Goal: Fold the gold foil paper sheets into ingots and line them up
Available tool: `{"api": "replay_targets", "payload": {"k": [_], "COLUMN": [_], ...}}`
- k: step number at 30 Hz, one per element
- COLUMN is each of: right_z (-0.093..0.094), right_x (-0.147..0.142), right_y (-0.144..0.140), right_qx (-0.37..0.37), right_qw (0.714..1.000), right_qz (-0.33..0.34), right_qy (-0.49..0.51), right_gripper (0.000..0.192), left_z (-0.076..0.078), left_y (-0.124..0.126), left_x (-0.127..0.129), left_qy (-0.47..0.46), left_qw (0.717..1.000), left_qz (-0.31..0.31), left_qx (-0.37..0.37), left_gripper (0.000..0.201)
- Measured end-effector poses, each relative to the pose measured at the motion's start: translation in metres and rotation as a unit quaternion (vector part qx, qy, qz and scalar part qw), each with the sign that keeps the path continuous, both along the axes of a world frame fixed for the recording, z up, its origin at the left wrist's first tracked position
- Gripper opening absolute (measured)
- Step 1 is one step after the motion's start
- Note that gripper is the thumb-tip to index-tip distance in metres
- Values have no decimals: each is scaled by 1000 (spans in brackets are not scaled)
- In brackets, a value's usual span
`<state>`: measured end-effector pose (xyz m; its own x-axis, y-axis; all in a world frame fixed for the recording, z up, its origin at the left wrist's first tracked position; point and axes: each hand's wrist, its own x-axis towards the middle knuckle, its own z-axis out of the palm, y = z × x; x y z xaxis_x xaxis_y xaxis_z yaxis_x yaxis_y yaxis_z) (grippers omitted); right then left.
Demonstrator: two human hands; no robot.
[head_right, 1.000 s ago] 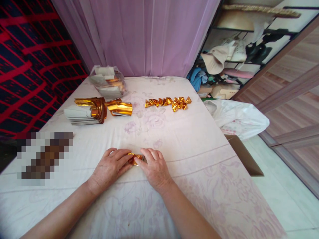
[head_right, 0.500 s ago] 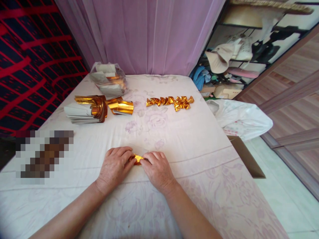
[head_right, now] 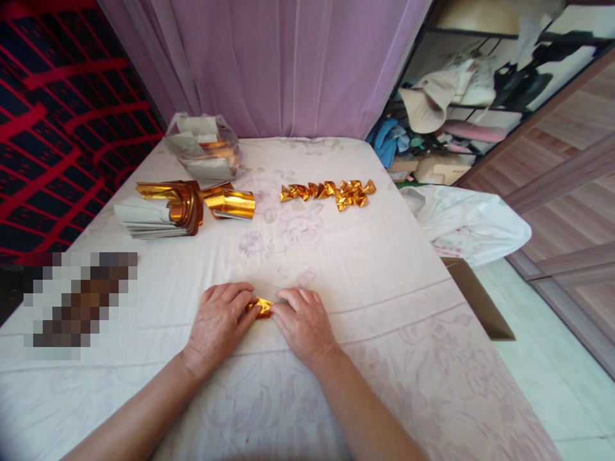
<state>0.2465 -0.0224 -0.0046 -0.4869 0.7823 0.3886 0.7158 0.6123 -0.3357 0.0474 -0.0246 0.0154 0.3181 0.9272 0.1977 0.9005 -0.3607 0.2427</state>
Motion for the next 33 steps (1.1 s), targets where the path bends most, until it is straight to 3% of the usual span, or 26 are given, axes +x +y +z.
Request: {"api": "replay_targets", "payload": {"k": [8, 14, 23, 33], "right_z": [-3, -2, 0, -2], "right_x": [-4, -11, -20, -19], "right_y": [1, 0, 0, 1], "right_qx": [-67, -92, -100, -87], "right_qw": [995, 989, 982, 984], "right_qz": [-43, -84, -131, -132], "right_qy": [66, 81, 93, 79], "right_gripper": [11, 10, 7, 5], "left_z": [0, -6, 3, 4], "left_y": [-2, -4, -7, -4], "left_x": [1, 0, 2, 5], "left_qy": [6, 24, 9, 32], "left_qw": [1000, 999, 999, 998], "left_qz": [2, -22, -14, 4], "left_qx": [19, -32, -51, -49], "left_gripper": [12, 18, 22, 24]}}
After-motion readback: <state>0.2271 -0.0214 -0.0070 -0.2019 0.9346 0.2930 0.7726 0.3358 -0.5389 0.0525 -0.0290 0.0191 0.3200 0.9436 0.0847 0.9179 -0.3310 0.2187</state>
